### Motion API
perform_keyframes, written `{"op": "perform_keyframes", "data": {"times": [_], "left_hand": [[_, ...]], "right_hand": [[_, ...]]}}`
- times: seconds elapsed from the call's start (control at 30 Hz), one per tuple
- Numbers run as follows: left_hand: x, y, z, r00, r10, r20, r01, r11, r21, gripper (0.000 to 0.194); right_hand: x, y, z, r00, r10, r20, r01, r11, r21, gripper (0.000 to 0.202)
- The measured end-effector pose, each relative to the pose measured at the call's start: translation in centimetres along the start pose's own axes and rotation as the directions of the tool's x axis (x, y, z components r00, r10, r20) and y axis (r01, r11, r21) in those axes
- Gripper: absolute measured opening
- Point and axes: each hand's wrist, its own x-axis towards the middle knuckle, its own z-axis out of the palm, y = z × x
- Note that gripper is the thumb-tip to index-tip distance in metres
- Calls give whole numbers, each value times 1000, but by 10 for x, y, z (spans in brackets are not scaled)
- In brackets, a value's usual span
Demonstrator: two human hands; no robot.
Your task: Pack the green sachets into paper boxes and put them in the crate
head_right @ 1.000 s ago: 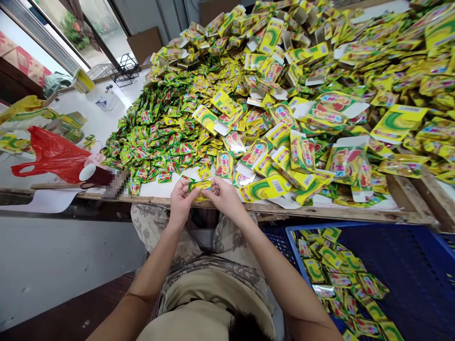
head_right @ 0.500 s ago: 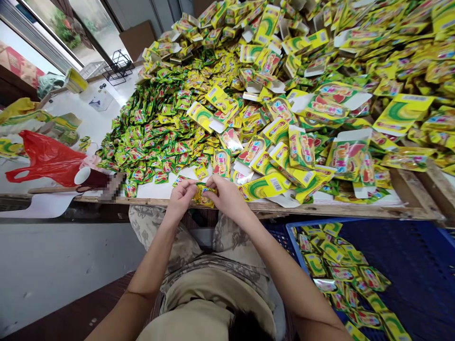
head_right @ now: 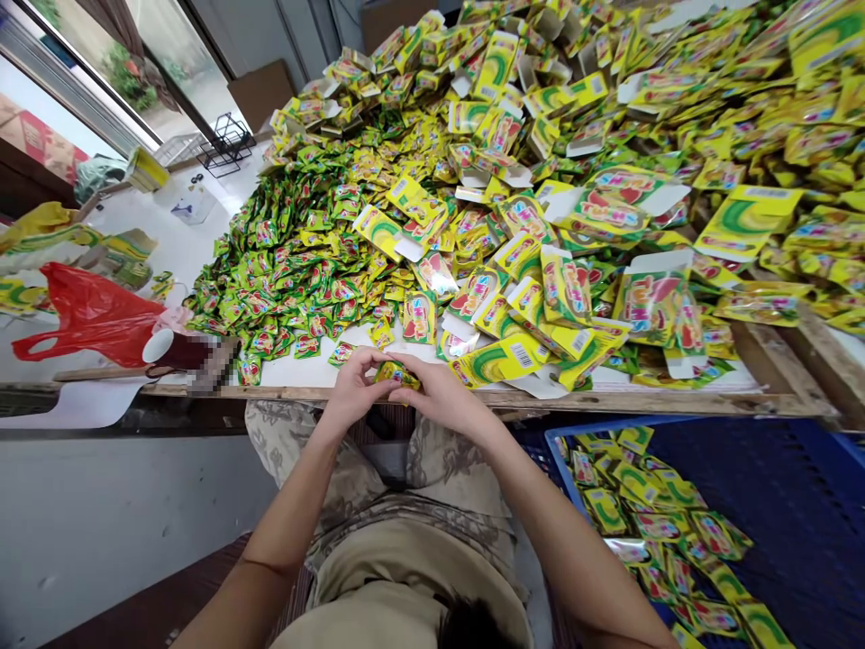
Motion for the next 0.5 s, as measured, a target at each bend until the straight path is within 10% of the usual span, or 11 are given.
{"op": "perform_keyframes", "data": {"times": [0.1,0.2,0.5], "left_hand": [[13,4,3,997,-50,60,55,995,-82,29],[39,6,10,990,-65,-126,41,981,-189,36],[112,1,60,942,91,-322,-18,975,222,83]], "right_hand": [[-8,4,-8,985,95,-145,-113,986,-119,15],[-18,12,-20,940,124,-317,-162,982,-98,23],[-36,29,-15,897,217,-385,-166,973,162,35]]}}
